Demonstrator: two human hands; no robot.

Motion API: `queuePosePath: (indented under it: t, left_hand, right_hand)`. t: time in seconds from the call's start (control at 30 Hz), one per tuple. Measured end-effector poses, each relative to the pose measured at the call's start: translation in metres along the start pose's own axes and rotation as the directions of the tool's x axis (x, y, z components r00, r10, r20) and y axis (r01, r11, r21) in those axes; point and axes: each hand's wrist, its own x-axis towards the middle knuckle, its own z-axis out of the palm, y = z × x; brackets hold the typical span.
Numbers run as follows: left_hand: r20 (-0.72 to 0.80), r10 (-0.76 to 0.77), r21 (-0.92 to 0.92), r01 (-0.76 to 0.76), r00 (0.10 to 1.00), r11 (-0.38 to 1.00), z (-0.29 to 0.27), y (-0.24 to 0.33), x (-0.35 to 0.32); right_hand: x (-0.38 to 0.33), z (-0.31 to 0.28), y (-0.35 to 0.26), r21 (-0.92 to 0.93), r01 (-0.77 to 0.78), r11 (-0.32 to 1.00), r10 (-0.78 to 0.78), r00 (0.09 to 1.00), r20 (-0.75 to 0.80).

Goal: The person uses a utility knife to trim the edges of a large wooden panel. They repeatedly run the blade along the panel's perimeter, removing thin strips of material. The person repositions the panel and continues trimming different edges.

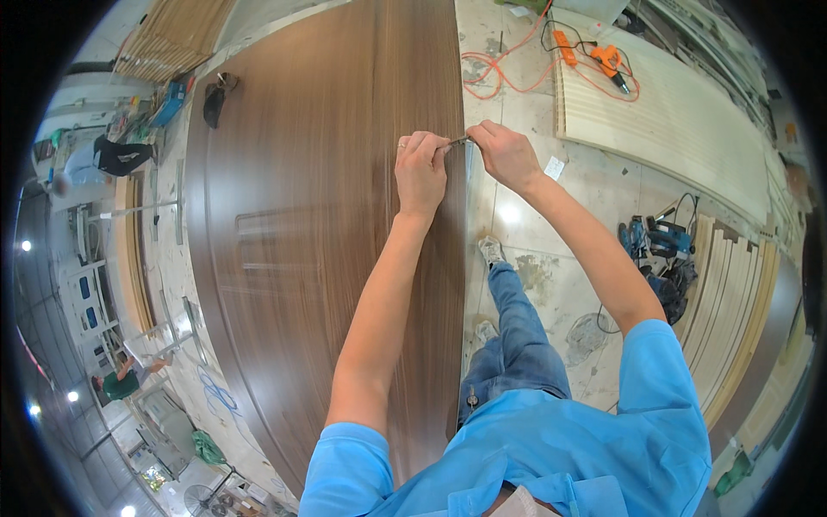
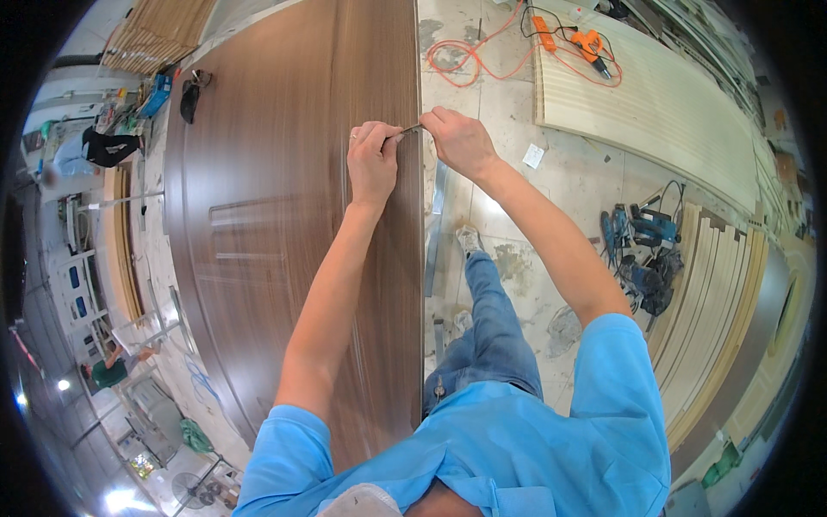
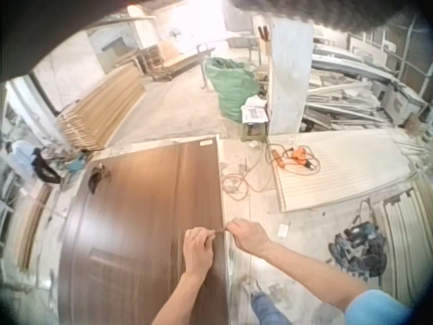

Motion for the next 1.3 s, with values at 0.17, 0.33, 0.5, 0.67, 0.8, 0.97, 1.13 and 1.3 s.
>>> queuePosePath:
  t: [0.17, 0.33, 0.5, 0.67, 0.8, 0.97, 1.13, 1.3]
  left_hand:
    - [-0.002, 0.012, 0.003, -0.012, 1.000, 1.000, -0.019, 0.017, -0.055]
    - [-0.005, 0.005, -0.014, -0.005, 1.000, 1.000, -0.040, 0.038, -0.121]
    - [-0.016, 0.003, -0.035, -0.003, 1.000, 0.999, -0.064, 0.059, -0.180]
    - [0.010, -0.024, -0.024, 0.024, 1.000, 0.999, -0.087, 0.079, -0.240]
    - [0.036, -0.050, -0.016, 0.051, 0.998, 0.999, -0.108, 0.098, -0.300]
    - [0.102, -0.125, -0.009, 0.126, 0.987, 0.992, -0.143, 0.126, -0.374]
    - [0.248, -0.187, -0.015, 0.197, 0.950, 0.980, -0.179, 0.157, -0.395]
    - [0.256, -0.668, -0.521, 0.682, 0.699, 0.513, -0.169, 0.187, -0.356]
  right_hand:
    - [-0.051, -0.002, -0.037, -0.008, 0.004, 1.000, -0.004, 1.000, 0.004]
    - [-0.110, -0.005, -0.081, -0.020, -0.013, 1.000, 0.013, 1.000, 0.019]
    - [-0.160, -0.010, -0.126, -0.035, -0.052, 0.998, 0.055, 0.995, 0.085]
    - [-0.212, -0.015, -0.168, 0.002, -0.025, 1.000, 0.024, 0.996, 0.082]
    - [-0.262, -0.020, -0.203, 0.030, -0.027, 0.999, 0.023, 0.993, 0.112]
    - [-0.320, -0.030, -0.253, 0.088, 0.018, 0.996, -0.036, 0.979, 0.199]
    - [-0.340, -0.060, -0.283, 0.188, -0.012, 0.982, -0.076, 0.890, 0.449]
    - [-0.309, -0.092, -0.289, 0.416, -0.410, 0.812, 0.302, 0.904, 0.302]
